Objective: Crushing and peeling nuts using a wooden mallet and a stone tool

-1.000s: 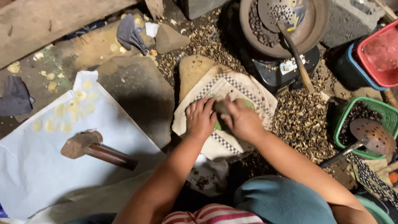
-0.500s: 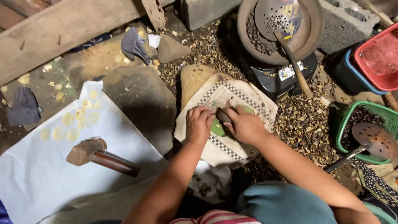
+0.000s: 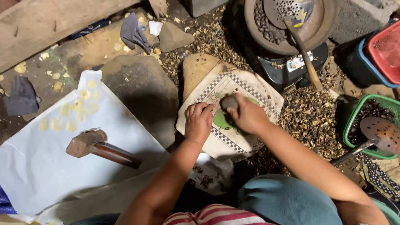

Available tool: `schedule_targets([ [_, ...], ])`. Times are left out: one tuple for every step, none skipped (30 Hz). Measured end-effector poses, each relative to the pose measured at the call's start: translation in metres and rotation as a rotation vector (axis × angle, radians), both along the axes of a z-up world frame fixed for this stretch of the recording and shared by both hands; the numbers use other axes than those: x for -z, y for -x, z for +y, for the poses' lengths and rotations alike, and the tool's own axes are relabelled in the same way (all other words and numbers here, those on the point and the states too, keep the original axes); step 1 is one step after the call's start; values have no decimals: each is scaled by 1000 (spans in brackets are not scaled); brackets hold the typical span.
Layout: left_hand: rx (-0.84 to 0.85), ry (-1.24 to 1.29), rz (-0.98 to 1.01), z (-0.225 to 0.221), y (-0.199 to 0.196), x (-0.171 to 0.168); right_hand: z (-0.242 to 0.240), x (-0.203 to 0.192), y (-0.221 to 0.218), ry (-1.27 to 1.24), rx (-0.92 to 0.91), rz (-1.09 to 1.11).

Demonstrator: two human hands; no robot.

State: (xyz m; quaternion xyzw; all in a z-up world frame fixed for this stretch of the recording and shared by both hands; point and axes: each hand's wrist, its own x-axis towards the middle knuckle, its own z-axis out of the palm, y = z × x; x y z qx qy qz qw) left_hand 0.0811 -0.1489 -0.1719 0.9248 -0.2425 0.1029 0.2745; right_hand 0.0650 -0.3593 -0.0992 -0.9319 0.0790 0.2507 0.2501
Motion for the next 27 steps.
schedule_targets([
  [4,0,0,-1,-1,0,-3,-4,-6,0,4,0],
  [-6,17,0,-2,-2,-2,-5,-9,-11,-22,19,58],
  [-24,35,1,-2,-2,-4,-7,-15,-17,-43,25,116],
  [-27,34,1,-1,-1,-6,-4,-20,-17,-44,22,117],
  [-38,55,14,-3,-4,-7,-2,-26,-20,11,-48,117],
  [-49,76,27,-5,-7,-9,-1,-32,-22,66,-118,116],
  [-44,79,23,-7,-8,-7,1,-35,-19,69,-112,112],
  [-51,75,36,-9,-10,-4,4,-38,-16,148,-207,71],
  [-59,69,49,-10,-13,-1,8,-39,-14,226,-302,30],
  [-55,72,45,-15,-14,0,2,-36,-11,229,-298,27],
  [-43,41,57,-17,-14,0,-2,-32,-7,224,-281,74],
  [-31,11,68,-18,-13,2,-5,-26,-4,219,-264,121],
  [-33,6,86,-17,-10,2,-1,-31,1,212,-268,138],
  [-25,0,86,-15,-8,2,2,-36,5,199,-206,77],
  [-17,0,65,-18,-18,1,2,-43,0,193,-140,-6],
  [-18,0,61,-17,-16,-5,5,-38,1,194,-141,-9],
  [-64,-10,45,-13,-11,-11,12,-34,4,146,-193,-95],
  [-109,-20,30,-8,-7,-17,18,-30,6,97,-245,-181],
  [-105,-21,26,-5,-6,-10,16,-27,5,96,-241,-185],
  [-91,-23,-3,-2,-6,-3,15,-23,3,96,-245,-205],
  [-80,-25,-30,1,-4,4,13,-20,3,95,-252,-224],
  [-80,-26,-32,0,-8,2,10,-21,-4,94,-251,-226],
  [-58,-8,-32,-1,-7,0,7,-22,-7,57,-176,-149],
  [-36,10,-31,-1,-7,-2,4,-23,-10,20,-100,-72],
  [-33,6,-25,-1,-7,-4,3,-16,-13,16,-97,-66],
  [-55,27,-17,0,-7,-8,2,-11,-15,-16,-76,-17],
  [-78,54,-14,-2,-8,-12,-1,-7,-19,-43,-56,27],
])
